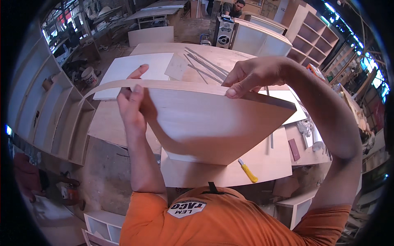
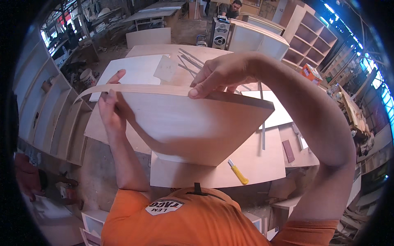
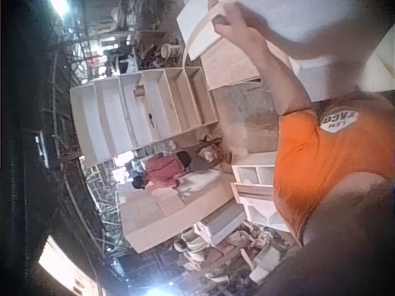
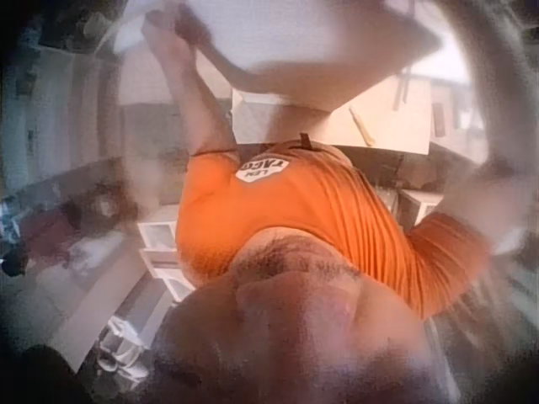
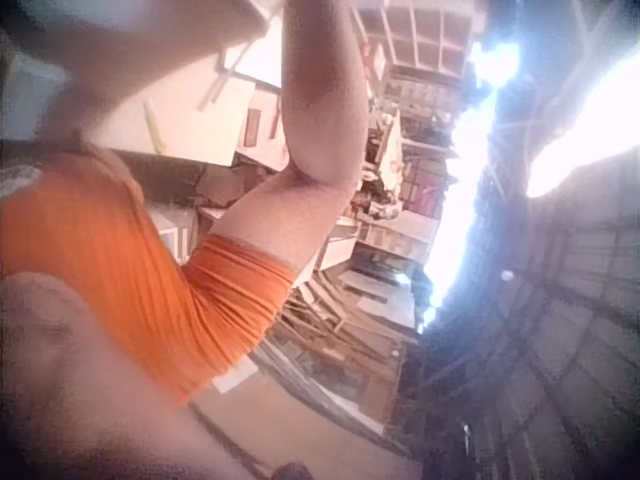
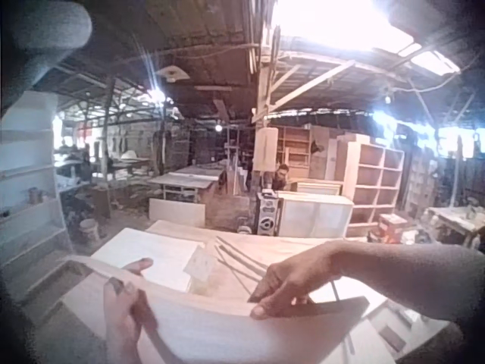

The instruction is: The person applies a strip of laminate edging to the edge of a wooden board, pressing it into place by hand and then trimming it using a utility knife.

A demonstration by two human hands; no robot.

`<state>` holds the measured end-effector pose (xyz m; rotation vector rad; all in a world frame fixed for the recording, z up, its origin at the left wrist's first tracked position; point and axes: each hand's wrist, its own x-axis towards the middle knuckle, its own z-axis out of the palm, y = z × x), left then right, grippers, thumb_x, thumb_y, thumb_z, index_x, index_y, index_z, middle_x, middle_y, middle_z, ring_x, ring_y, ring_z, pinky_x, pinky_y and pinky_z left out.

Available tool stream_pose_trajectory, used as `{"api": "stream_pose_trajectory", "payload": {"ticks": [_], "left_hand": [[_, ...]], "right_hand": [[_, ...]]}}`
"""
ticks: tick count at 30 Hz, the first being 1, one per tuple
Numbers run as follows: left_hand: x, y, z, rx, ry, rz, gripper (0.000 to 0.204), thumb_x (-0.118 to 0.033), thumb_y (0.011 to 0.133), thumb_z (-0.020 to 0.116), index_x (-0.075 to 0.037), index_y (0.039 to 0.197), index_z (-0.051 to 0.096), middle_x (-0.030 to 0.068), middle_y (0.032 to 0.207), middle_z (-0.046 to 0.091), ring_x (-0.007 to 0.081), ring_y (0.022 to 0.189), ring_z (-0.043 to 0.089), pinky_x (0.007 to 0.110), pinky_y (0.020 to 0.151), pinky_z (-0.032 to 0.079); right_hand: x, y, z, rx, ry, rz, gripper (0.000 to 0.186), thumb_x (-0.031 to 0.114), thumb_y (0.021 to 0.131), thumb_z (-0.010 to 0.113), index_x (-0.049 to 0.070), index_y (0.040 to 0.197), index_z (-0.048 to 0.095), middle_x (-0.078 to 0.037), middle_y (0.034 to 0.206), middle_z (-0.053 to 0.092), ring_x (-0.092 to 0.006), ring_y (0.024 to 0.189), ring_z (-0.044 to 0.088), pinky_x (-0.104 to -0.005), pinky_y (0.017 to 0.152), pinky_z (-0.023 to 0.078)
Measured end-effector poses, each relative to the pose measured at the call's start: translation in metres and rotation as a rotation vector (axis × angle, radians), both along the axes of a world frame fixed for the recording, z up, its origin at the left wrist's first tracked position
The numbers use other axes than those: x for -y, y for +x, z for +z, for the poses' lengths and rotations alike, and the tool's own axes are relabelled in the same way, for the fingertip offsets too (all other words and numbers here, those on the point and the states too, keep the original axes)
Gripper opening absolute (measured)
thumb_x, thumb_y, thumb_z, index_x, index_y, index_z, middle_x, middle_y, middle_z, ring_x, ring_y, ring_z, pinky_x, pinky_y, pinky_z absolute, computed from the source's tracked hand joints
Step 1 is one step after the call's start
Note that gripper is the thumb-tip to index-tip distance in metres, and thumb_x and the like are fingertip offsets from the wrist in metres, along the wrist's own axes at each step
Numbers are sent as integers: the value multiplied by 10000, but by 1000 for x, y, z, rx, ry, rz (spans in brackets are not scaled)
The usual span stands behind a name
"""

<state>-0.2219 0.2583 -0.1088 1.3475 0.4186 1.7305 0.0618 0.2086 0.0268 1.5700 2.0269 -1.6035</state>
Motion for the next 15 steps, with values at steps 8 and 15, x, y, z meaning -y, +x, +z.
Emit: {"api": "stream_pose_trajectory", "payload": {"ticks": [8,15], "left_hand": [[11,-3,-3,-74,58,-53,468,-248,958,620,20,1327,514,96,1178,619,132,1083,529,277,980,364],[23,-7,-2,-59,27,-119,564,-198,965,594,74,1408,377,159,1245,574,183,1157,512,312,1021,365]], "right_hand": [[-5,-29,-7,-117,3,-62,500,427,912,636,-58,1031,652,-49,863,672,-113,809,616,-273,763,491],[-21,-79,-7,-64,138,2,438,449,933,587,16,919,656,11,761,601,-61,722,537,-222,656,448]]}}
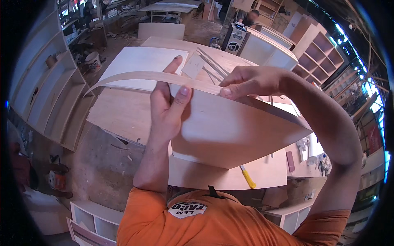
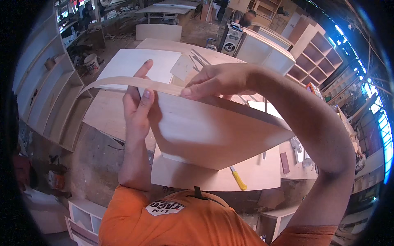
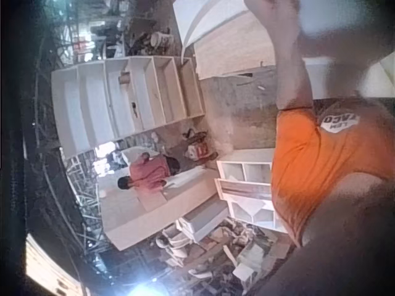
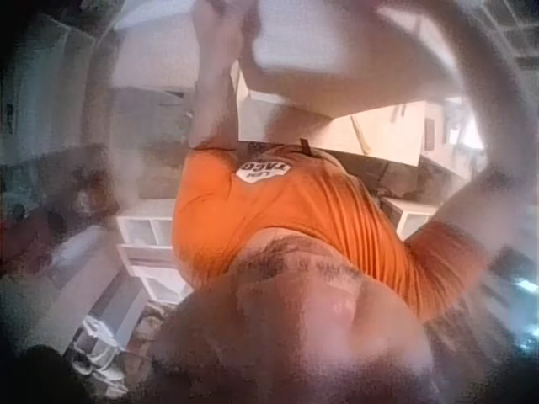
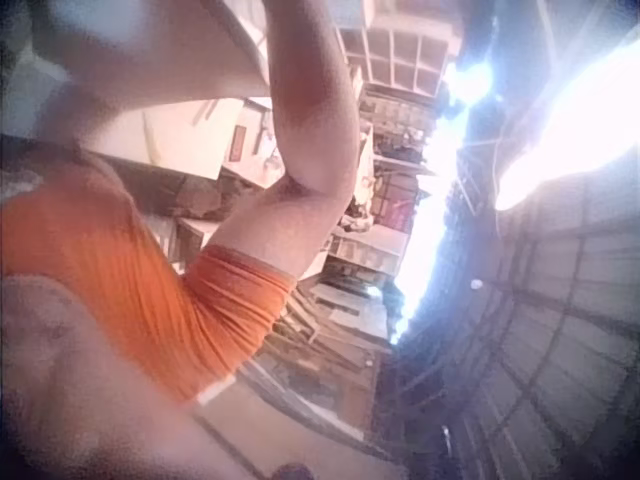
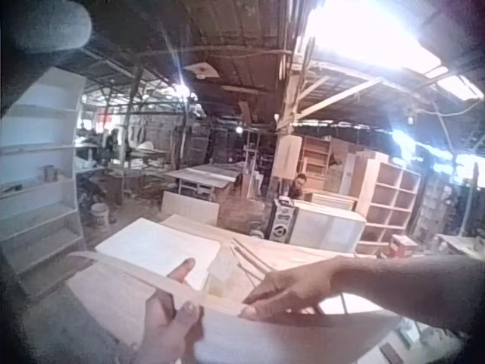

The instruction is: The person applies a strip of laminate edging to the edge of a wooden board, pressing it into place by hand and then trimming it using a utility knife.

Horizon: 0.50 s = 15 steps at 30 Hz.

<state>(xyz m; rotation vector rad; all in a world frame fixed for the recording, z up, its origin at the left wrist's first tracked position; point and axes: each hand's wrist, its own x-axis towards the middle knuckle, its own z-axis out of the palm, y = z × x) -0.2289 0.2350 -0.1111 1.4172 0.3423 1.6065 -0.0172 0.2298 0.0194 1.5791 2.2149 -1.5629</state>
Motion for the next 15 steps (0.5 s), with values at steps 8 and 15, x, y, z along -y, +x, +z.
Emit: {"api": "stream_pose_trajectory", "payload": {"ticks": [8,15], "left_hand": [[3,6,-14,167,48,-50,709,-321,978,493,160,1427,229,280,1362,435,306,1285,424,390,1086,301],[7,13,-18,239,29,-14,850,-477,967,441,127,1459,101,249,1385,395,288,1323,371,402,1113,255]], "right_hand": [[-15,-61,3,125,156,-25,474,509,899,603,46,843,693,9,713,605,-78,635,564,-275,525,453],[-18,-92,6,243,259,-111,643,639,836,578,11,876,709,-64,765,657,-179,648,606,-338,526,487]]}}
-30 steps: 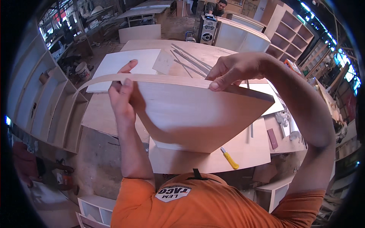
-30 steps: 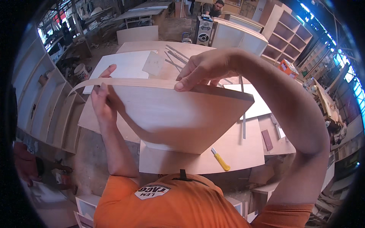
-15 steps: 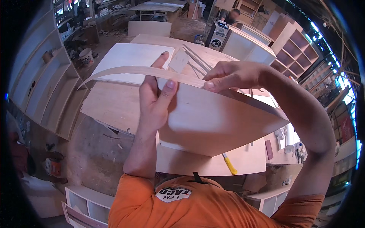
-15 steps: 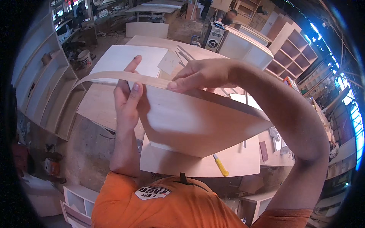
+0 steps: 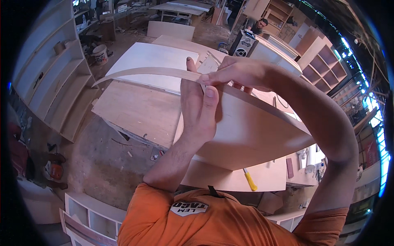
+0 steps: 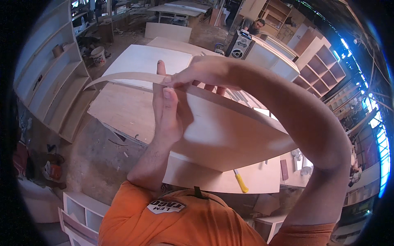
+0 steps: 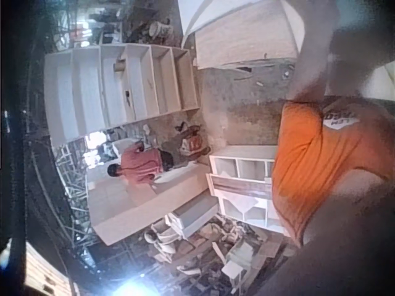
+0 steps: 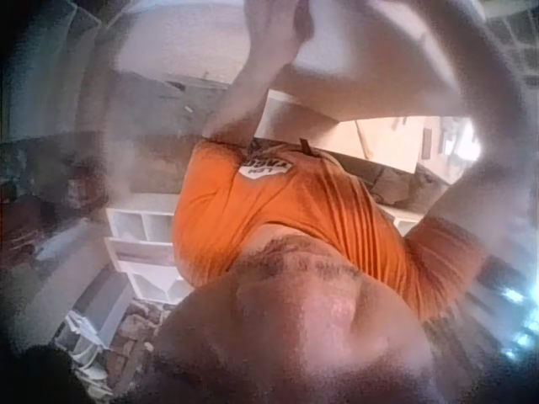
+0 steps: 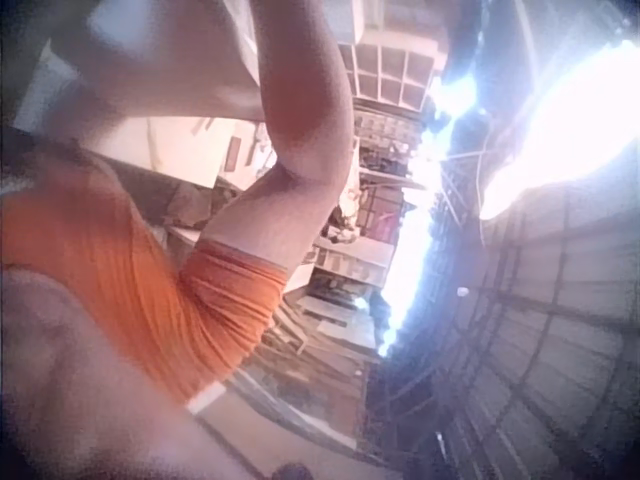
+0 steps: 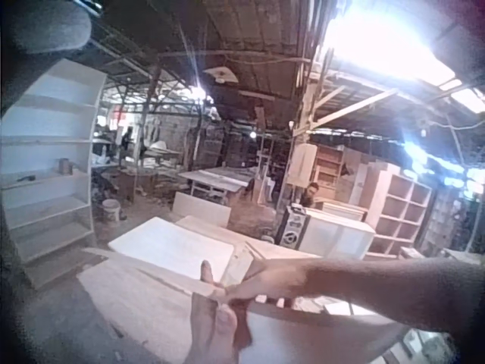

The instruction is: The person applies a strip of laminate edging to the edge of a wooden board, pressing it into place by hand and then trimming it using a utility knife.

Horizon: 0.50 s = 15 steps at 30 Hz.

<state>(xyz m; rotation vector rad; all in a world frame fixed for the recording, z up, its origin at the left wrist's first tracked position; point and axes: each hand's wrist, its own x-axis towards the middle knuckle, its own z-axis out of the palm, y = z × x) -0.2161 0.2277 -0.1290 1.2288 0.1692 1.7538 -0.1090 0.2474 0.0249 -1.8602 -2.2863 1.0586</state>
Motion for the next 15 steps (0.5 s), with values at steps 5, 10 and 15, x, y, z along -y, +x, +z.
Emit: {"api": "stream_pose_trajectory", "payload": {"ticks": [5,10,15], "left_hand": [[1,5,6,52,-39,-103,969,-607,958,397,100,1486,-5,224,1405,361,274,1355,327,411,1136,216],[-7,0,9,100,-140,-56,844,-632,978,317,10,1509,181,129,1365,391,267,1313,361,475,1131,214],[-31,-12,-33,-87,-73,339,701,-545,1022,254,3,1451,336,120,1223,470,210,1226,402,412,1048,318]], "right_hand": [[5,-2,0,3,2,-63,764,707,824,517,-26,928,705,-108,821,675,-221,688,616,-358,549,496],[48,0,12,240,341,37,609,551,853,616,-51,929,660,-165,858,663,-258,750,626,-390,707,511],[89,52,-14,339,739,55,455,379,772,746,-30,945,649,-239,891,672,-398,885,660,-459,767,516]]}}
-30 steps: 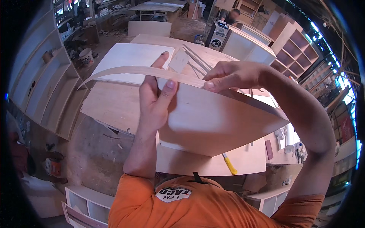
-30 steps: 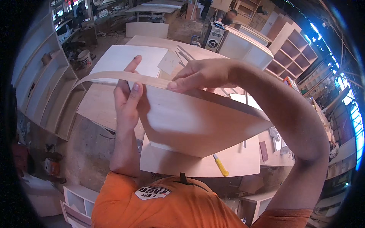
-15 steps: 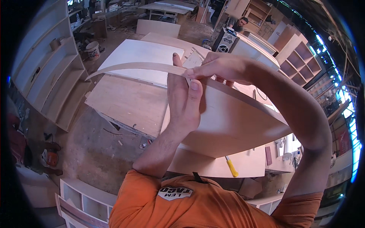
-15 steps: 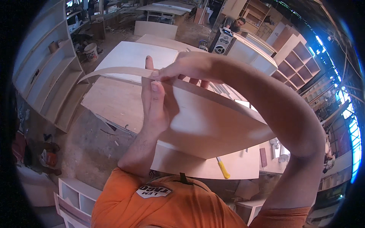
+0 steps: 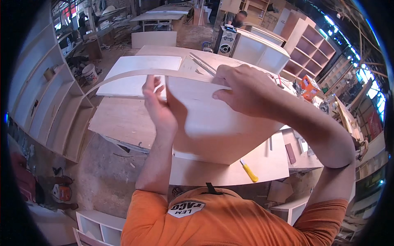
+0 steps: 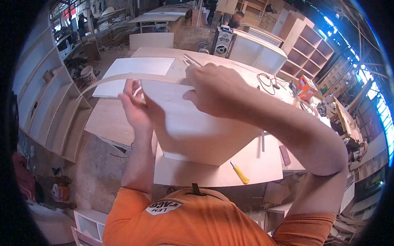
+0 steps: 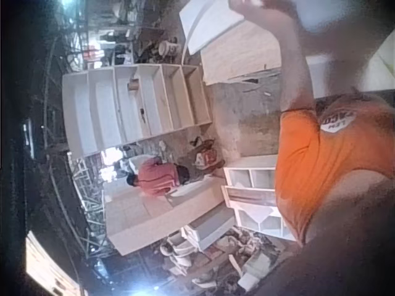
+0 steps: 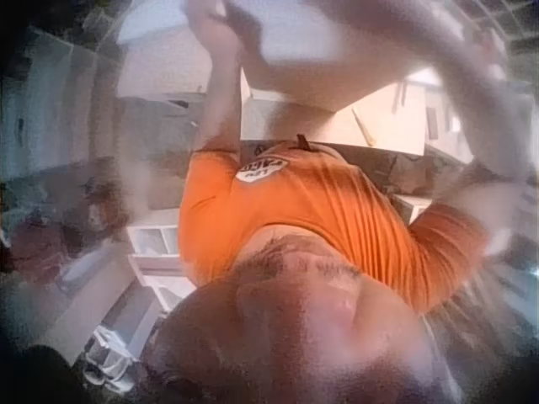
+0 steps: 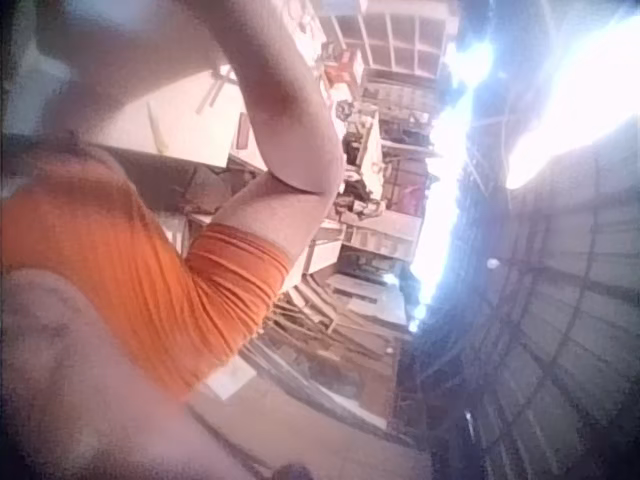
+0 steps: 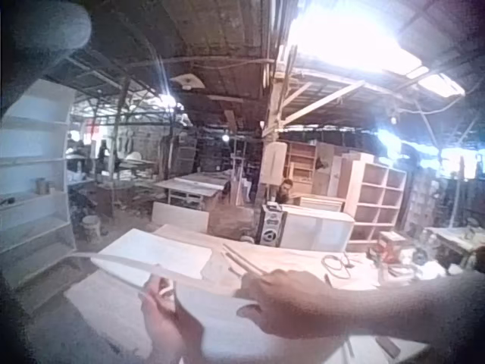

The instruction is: The person applies a strip of laminate edging to the edge of a wooden board, pressing it into place by hand and then trimming it using a utility knife.

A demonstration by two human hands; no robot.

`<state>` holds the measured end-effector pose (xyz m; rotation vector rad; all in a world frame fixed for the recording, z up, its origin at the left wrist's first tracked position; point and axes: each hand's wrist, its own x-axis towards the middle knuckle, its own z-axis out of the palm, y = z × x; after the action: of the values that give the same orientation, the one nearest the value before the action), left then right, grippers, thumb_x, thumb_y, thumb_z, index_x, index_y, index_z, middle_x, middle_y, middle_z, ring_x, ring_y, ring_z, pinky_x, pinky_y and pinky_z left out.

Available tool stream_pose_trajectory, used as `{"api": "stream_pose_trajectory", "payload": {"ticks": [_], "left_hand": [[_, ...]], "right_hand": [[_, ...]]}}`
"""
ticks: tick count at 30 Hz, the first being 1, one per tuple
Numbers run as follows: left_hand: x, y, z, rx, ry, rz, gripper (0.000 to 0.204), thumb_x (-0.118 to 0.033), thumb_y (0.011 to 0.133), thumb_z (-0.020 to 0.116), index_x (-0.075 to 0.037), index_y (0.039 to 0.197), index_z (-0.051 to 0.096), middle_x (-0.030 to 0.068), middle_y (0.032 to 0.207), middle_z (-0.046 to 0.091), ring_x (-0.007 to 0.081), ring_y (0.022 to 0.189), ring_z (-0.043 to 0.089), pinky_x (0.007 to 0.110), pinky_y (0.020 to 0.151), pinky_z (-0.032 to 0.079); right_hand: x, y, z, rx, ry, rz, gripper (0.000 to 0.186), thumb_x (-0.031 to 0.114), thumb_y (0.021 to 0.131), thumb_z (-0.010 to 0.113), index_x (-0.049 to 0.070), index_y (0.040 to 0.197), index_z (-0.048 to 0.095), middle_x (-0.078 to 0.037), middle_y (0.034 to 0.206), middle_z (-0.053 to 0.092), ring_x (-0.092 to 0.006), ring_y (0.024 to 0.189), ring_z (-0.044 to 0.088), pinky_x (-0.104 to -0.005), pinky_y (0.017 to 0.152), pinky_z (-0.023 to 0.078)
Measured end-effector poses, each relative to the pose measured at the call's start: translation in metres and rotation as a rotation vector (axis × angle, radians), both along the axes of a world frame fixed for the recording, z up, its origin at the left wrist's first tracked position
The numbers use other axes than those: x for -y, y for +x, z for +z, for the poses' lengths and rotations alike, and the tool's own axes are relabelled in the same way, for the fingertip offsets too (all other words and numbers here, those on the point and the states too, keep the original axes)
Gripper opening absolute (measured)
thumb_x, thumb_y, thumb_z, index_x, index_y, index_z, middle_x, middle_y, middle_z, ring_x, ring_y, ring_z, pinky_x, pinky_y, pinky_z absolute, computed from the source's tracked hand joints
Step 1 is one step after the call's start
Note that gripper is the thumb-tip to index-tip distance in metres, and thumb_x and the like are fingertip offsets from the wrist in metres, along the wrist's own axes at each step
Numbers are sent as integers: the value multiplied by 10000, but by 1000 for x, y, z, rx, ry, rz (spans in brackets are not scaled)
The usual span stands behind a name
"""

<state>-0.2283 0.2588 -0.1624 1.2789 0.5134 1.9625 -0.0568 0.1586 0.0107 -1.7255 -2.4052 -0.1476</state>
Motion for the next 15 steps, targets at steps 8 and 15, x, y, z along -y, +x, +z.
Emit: {"api": "stream_pose_trajectory", "payload": {"ticks": [8,15], "left_hand": [[33,-6,-164,-204,-4,302,534,-352,1053,309,8,1447,304,163,1495,294,273,1365,300,407,1129,228],[61,-34,-351,60,-905,-17,602,-475,992,382,-52,1418,333,90,1324,412,207,1113,429,357,966,324]], "right_hand": [[17,6,-12,-55,-8,40,349,264,810,715,0,1013,612,-190,963,675,-382,939,644,-451,796,501],[29,-8,-4,-66,-108,42,350,242,831,699,-48,996,594,-215,934,670,-388,942,647,-458,791,500]]}}
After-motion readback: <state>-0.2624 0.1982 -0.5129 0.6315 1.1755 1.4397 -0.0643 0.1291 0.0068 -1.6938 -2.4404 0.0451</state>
